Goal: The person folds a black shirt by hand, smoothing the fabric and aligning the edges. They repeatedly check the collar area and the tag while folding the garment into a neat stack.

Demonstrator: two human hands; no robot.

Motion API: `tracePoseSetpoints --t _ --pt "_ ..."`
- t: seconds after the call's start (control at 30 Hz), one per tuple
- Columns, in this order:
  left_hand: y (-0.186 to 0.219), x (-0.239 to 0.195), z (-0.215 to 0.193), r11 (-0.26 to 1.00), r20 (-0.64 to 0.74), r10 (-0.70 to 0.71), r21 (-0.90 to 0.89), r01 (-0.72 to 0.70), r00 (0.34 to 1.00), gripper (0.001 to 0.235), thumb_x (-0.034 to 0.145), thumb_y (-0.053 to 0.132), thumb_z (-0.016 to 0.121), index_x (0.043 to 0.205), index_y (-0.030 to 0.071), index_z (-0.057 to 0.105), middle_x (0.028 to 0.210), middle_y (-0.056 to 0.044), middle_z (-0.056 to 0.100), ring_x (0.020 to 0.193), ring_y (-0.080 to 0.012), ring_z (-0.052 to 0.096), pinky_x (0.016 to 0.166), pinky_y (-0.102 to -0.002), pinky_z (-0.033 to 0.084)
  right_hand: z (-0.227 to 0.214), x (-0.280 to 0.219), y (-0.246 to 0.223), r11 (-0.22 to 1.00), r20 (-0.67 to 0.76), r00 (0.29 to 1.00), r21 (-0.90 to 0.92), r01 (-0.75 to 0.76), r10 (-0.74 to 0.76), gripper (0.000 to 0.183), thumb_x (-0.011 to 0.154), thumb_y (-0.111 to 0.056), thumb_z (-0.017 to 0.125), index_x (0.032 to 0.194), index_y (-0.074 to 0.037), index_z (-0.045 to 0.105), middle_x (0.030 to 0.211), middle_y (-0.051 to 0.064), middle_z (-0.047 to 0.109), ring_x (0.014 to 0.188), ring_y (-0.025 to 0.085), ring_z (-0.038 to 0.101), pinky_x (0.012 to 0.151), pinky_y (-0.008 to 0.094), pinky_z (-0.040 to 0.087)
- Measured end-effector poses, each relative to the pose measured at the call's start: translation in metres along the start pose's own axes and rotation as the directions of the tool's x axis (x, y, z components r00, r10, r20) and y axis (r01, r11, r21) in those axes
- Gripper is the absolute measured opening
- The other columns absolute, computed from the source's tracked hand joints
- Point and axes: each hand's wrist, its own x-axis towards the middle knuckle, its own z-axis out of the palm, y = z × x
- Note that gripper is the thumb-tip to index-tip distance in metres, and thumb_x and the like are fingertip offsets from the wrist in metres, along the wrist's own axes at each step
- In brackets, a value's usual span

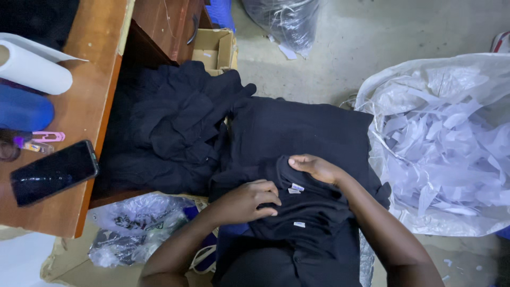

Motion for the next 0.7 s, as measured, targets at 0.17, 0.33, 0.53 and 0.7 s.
tracePoseSetpoints --t 0.17,0.33,0.53,0.7 --pt "-0.015 0.024 0.006 0.967 -0.376 0.138 0.252 -0.043 0.916 0.029 0.112 0.032 0.055 0.093 0.018 0.071 0.092 0.003 0.063 0.085 -0.0218 0.069 0.075 -0.034 0.059 0.01 -0.013 -0.011 0.982 0.156 0.981 -0.13 0.14 -0.119 0.047 0.107 -0.035 0.056 0.127 0.003 0.077 0.112 0.019 0.081 0.104 0.027 0.078 0.091 0.045 0.061" --pt "-0.022 0.027 0.009 0.98 -0.348 0.175 0.156 -0.127 0.921 0.029 0.111 0.028 0.055 0.09 0.011 0.066 0.087 -0.005 0.062 0.087 -0.0303 0.067 0.076 -0.041 0.056 -0.001 -0.005 -0.001 0.976 0.161 0.975 -0.13 0.173 -0.152 0.05 0.108 -0.039 0.055 0.127 0.002 0.078 0.114 0.016 0.081 0.108 0.024 0.075 0.094 0.046 0.059" --pt "0.006 0.007 -0.004 0.987 -0.009 0.153 -0.046 -0.153 0.988 0.02 0.107 0.021 0.062 0.115 0.004 0.068 0.112 -0.019 0.066 0.105 -0.0453 0.066 0.09 -0.054 0.056 -0.025 0.02 0.022 0.975 0.23 0.965 -0.155 0.16 -0.122 0.049 0.108 -0.036 0.059 0.136 0.001 0.073 0.127 0.019 0.078 0.124 0.033 0.069 0.108 0.051 0.05" --pt "0.013 0.005 -0.01 0.998 0.053 0.052 -0.026 -0.05 0.997 0.038 0.099 0.023 0.072 0.13 0.001 0.065 0.123 -0.025 0.062 0.115 -0.0513 0.062 0.098 -0.058 0.055 -0.011 0.011 0.015 0.986 0.236 0.965 -0.091 0.137 -0.112 0.045 0.107 -0.033 0.06 0.133 0.001 0.074 0.119 0.017 0.082 0.117 0.03 0.075 0.103 0.047 0.055"
